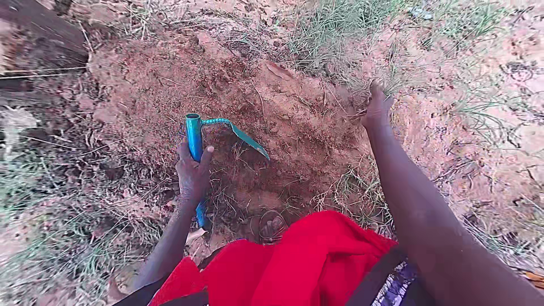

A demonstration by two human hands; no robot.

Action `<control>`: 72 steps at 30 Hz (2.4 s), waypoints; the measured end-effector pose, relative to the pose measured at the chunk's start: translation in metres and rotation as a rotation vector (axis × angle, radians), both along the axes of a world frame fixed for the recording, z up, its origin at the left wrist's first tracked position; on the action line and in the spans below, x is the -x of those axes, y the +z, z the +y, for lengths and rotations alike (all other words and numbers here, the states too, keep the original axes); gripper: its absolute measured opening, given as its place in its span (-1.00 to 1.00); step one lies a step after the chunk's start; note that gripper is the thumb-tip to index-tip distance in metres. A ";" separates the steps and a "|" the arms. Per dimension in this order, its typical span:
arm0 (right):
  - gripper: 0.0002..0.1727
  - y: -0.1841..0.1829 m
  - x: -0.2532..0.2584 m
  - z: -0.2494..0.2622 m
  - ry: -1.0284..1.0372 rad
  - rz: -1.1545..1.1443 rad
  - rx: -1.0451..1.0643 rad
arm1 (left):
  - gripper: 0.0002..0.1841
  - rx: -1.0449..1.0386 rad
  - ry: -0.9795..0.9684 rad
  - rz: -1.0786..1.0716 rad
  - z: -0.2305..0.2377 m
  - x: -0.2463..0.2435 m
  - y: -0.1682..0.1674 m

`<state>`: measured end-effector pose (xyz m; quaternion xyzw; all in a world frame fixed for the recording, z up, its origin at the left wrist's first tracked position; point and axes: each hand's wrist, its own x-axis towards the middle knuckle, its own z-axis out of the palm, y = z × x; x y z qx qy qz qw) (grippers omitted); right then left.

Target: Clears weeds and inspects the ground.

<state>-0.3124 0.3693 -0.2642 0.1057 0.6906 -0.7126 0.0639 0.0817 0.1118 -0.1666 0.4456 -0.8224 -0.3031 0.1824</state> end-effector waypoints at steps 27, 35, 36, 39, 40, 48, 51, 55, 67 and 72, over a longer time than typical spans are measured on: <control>-0.28 0.018 0.079 -0.113 0.673 0.114 -0.943 | -0.31 0.131 0.058 -0.010 0.011 0.006 0.003; -0.55 -0.020 0.087 -0.129 0.144 -0.019 -0.111 | -0.27 0.108 0.075 0.016 0.009 0.002 -0.001; -0.52 -0.017 0.090 -0.128 0.182 -0.067 -0.143 | -0.28 0.107 0.072 0.013 0.009 0.003 -0.001; -0.55 -0.012 0.086 -0.127 0.204 -0.157 -0.161 | -0.32 0.100 0.068 0.001 0.009 0.004 0.001; -0.62 -0.014 0.084 -0.126 0.186 -0.155 -0.148 | -0.34 0.098 0.064 0.000 0.010 0.004 0.002; -0.46 -0.008 0.049 -0.103 0.114 -0.139 -0.107 | -0.36 0.079 0.060 -0.029 0.012 0.006 0.007; -0.62 -0.002 0.017 -0.096 0.039 -0.193 -0.001 | -0.35 0.087 0.063 -0.009 0.010 0.007 0.004; -0.88 -0.017 -0.066 -0.080 0.065 -0.167 0.151 | -0.34 0.068 0.061 0.010 0.008 0.005 0.003; -0.30 -0.007 0.100 -0.114 0.485 0.107 -0.674 | -0.28 0.097 0.065 0.017 0.009 0.003 0.000; -0.47 -0.020 0.109 -0.131 0.655 0.221 -0.640 | -0.22 0.086 0.102 0.011 0.008 0.003 -0.001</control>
